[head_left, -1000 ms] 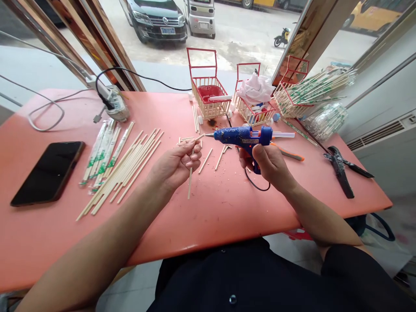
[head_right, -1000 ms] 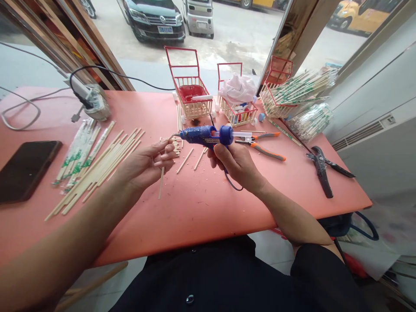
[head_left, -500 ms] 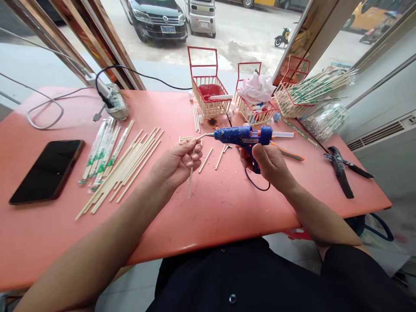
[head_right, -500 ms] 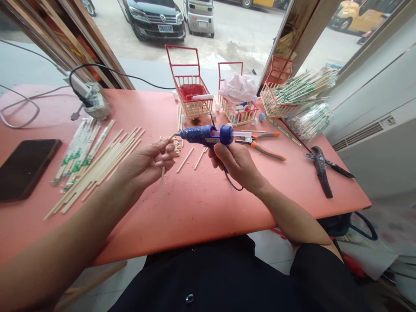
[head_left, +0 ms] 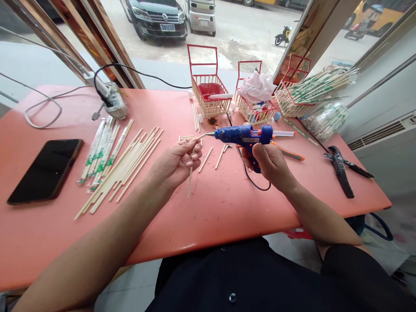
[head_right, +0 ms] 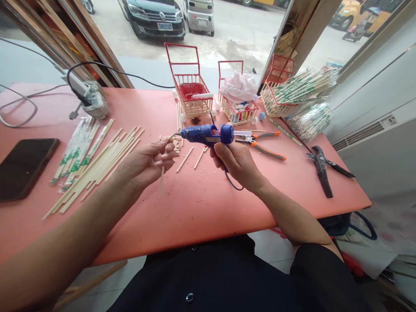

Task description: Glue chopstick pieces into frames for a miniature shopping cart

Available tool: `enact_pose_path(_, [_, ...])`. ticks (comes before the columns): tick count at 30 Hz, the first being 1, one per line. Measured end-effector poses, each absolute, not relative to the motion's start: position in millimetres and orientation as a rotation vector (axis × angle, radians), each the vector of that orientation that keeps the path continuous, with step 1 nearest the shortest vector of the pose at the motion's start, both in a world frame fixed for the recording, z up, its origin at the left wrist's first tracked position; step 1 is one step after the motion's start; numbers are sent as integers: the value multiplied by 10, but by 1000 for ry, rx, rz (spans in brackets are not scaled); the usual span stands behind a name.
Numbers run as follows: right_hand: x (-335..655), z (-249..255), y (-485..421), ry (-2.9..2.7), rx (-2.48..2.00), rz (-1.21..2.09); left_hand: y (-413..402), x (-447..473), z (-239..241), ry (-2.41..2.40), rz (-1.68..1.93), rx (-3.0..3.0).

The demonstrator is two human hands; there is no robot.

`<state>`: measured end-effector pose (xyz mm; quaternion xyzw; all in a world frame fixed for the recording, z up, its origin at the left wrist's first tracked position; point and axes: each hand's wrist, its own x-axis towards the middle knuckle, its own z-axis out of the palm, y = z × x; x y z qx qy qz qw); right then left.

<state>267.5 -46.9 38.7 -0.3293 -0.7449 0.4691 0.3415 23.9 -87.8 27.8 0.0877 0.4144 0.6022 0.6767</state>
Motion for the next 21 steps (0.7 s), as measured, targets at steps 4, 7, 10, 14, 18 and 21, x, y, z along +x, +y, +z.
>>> enact_pose_path(4, [2660, 388, -476, -1933, -870, 1216, -876, 245, 277, 940, 1347, 196])
enact_pose_path(7, [2657, 398, -483, -1928, -877, 1214, -871, 242, 269, 936, 1350, 199])
enact_pose_path(10, [2659, 410, -486, -1935, -878, 1208, -868, 236, 260, 932, 1349, 204])
enact_pose_path(14, [2658, 413, -487, -1941, -877, 1193, -873, 227, 252, 933, 1349, 201])
enact_pose_path(18, [2654, 406, -487, -1939, -897, 1188, -874, 226, 242, 928, 1351, 196])
enact_pose_path(21, [2653, 404, -485, -1931, -898, 1189, -869, 225, 237, 928, 1346, 196])
